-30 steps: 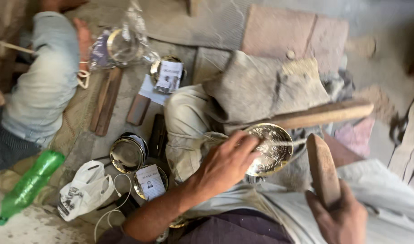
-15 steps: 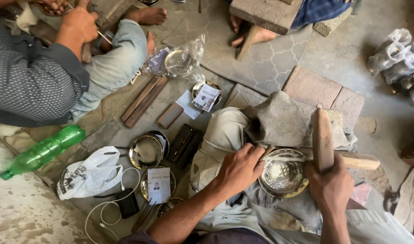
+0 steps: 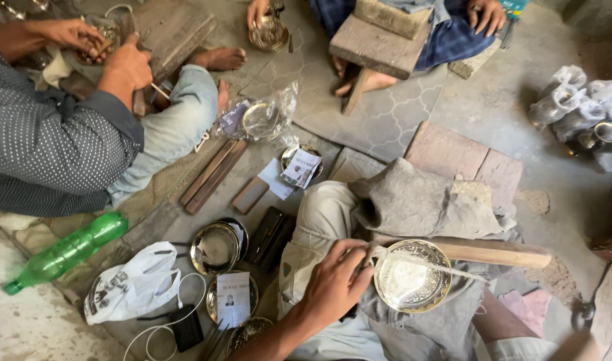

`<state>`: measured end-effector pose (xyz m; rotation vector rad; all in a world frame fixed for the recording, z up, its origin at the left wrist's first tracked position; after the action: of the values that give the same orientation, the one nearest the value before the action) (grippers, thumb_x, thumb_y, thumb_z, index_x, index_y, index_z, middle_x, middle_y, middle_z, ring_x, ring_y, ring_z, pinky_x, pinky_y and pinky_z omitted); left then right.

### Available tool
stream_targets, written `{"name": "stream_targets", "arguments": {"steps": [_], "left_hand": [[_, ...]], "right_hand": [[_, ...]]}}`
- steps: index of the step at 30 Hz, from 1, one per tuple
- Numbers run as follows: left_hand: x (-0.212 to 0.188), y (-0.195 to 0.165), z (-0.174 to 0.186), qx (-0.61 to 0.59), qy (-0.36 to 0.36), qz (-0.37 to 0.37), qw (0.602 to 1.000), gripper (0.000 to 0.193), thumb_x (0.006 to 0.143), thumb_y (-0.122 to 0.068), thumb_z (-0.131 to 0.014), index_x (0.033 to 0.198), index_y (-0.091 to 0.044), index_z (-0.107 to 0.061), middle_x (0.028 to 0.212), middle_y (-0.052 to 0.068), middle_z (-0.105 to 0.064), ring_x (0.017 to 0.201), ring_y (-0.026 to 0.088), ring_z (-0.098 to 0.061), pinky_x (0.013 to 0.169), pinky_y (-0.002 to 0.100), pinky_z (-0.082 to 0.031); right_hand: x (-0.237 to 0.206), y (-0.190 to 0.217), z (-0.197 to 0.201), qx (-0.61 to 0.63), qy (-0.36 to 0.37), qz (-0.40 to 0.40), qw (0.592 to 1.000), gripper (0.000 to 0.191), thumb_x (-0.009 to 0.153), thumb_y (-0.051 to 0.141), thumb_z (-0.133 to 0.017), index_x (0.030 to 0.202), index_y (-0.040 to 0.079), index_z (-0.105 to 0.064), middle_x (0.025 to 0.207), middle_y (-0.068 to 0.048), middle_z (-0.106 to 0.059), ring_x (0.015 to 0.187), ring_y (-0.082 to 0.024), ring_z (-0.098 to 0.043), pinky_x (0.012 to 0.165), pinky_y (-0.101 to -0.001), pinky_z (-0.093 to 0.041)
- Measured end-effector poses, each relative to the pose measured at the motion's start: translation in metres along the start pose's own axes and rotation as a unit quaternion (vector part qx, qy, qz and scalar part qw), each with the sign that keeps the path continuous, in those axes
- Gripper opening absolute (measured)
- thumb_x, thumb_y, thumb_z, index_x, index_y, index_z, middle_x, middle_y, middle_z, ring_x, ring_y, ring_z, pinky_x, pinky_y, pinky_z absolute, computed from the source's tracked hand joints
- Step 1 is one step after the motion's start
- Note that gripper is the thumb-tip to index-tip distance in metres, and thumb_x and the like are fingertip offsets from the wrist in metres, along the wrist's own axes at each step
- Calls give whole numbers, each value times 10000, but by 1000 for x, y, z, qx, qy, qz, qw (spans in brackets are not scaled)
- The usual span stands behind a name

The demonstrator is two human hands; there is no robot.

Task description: The person sits on the floor hammering a punch against a decorative brass plate held on a sandbag, chasing the embossed floral pattern. They reposition the punch and rotate the plate between hammering sequences, with finished plates stacked nearby.

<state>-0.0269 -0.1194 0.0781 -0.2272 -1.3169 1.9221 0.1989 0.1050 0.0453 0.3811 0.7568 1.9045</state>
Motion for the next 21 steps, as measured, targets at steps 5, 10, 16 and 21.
{"name": "stream_targets", "arguments": {"steps": [5, 10, 16, 21], "left_hand": [[-10, -15, 11, -28, 13, 51, 998, 290, 959, -148, -707, 1185, 24, -645, 1082, 125, -645, 696, 197, -717, 548, 305, -608], [-16, -44, 4, -106, 53, 40, 992, 296, 989, -174, -682, 1193, 36, -637, 1095, 126, -641, 741, 162, -744, 551, 258, -634], [-34, -62, 2, -118, 56, 2, 991, 321, 998, -175, -664, 1210, 63, -626, 1141, 167, -638, 756, 174, -745, 564, 259, -630], [-53, -57, -5, -75, 63, 2, 995, 344, 1025, -228, -635, 1237, 43, -635, 1123, 164, -642, 787, 182, -753, 616, 263, -673]], "right_hand": [[-4, -10, 2, 15, -4, -5, 1000, 563, 850, 378, -764, 1192, -52, -640, 953, -242, -732, 822, -323, -716, 780, -449, -561], [-2, -13, 1, 29, -12, 3, 999, 560, 858, 361, -757, 1213, -51, -627, 986, -235, -729, 856, -316, -711, 798, -437, -557], [0, -12, 1, 42, -18, 18, 999, 557, 867, 342, -749, 1239, -51, -613, 1026, -228, -725, 897, -307, -704, 819, -422, -551], [-6, -18, 7, 54, -16, 38, 998, 556, 876, 325, -743, 1260, -50, -600, 1058, -222, -722, 931, -299, -699, 837, -410, -546]]}}
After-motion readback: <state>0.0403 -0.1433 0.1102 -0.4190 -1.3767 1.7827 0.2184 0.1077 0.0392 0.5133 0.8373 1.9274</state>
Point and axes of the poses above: each hand's wrist, its own x-axis towards the middle knuckle, its own z-axis out of the back of the hand, y = z × x, the point moved 3 cm from there along x, towards the middle knuckle
